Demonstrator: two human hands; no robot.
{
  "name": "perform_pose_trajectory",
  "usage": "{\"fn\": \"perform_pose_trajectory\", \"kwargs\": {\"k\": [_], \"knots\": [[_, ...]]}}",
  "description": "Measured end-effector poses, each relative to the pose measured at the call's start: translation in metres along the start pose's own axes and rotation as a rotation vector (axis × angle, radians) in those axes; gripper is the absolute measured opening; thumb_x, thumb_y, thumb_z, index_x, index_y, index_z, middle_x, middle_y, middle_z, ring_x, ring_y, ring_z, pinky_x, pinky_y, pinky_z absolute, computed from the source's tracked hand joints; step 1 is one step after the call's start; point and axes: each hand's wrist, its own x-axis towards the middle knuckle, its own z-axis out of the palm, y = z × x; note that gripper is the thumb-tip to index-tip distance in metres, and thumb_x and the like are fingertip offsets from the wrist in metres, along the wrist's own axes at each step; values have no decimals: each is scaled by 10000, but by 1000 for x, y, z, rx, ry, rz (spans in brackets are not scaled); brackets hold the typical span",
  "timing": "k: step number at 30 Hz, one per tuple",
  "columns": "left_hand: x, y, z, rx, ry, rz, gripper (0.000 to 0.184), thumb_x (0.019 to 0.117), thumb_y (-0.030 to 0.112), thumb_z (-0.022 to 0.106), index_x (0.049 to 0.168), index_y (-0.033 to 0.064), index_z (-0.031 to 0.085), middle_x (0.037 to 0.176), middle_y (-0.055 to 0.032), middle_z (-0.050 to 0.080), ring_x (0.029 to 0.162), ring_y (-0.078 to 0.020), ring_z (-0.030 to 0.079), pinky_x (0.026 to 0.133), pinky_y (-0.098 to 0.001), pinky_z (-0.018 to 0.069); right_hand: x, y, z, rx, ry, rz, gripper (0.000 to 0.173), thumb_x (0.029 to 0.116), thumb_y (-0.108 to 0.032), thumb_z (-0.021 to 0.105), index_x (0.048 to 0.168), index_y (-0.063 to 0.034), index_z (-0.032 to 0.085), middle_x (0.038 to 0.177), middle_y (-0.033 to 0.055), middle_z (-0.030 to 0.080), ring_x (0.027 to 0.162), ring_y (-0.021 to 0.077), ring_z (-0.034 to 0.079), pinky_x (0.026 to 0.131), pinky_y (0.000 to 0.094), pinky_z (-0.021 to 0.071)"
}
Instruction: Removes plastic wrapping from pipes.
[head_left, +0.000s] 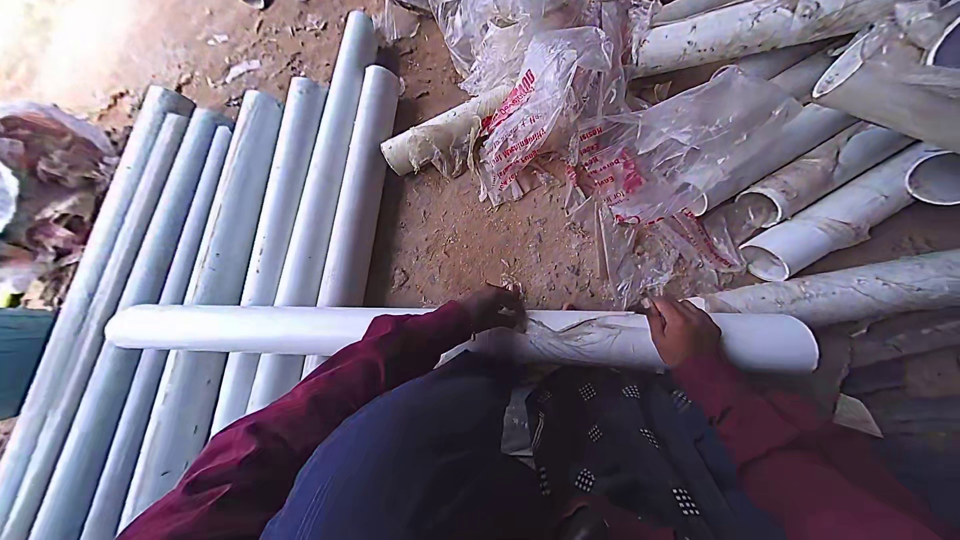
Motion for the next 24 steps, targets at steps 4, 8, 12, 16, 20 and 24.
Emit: {"fn": "perform_pose_trajectory", "kwargs": {"k": [4, 8, 12, 16, 20, 24], "knots": [[-7, -22, 8, -38, 216, 144, 202, 960, 84, 674, 1034, -95, 731, 1061, -231, 724, 1014, -267, 705, 956, -368, 546, 3, 2, 5, 24, 26, 19, 302, 995, -128, 519, 994, 69, 748, 906, 261, 750, 839, 473, 733, 734, 594, 565], [-6, -38, 21, 32, 300, 168, 276, 1024, 174, 577, 1130, -34, 723, 1077, -208, 718, 982, -286, 694, 915, -422, 543, 1, 5, 7, -2, 18, 4, 330, 997, -157, 497, 954, 56, 745, 881, 242, 749, 806, 453, 730, 702, 573, 561], [2, -43, 15, 71, 211, 154, 242, 1004, 137, 618, 1070, -80, 703, 1020, -240, 699, 889, -312, 675, 837, -432, 543, -2, 5, 8, -8, 35, -6, 350, 1002, -175, 486, 946, 53, 746, 866, 242, 746, 786, 451, 726, 672, 558, 552], [13, -27, 7, 138, 75, 108, 240, 1032, 48, 542, 1101, -128, 690, 1087, -290, 698, 1045, -397, 690, 960, -478, 522, -3, 6, 9, -14, 51, -7, 360, 1007, -180, 480, 950, 49, 752, 862, 239, 748, 779, 448, 727, 663, 555, 550], [12, -37, 7, 82, 31, 188, 264, 1038, 71, 527, 1088, -147, 667, 1068, -307, 688, 1019, -419, 685, 933, -514, 521, -5, 6, 8, -22, 63, -17, 363, 1007, -187, 479, 940, 45, 750, 848, 234, 745, 764, 434, 724, 652, 534, 548], [-4, -45, 2, -56, 236, 181, 164, 994, 25, 582, 1021, -107, 676, 966, -184, 687, 843, -184, 656, 816, -326, 547, -8, 4, 8, -27, 63, -39, 374, 1014, -186, 470, 919, 46, 747, 838, 227, 742, 755, 421, 719, 647, 520, 539]]}}
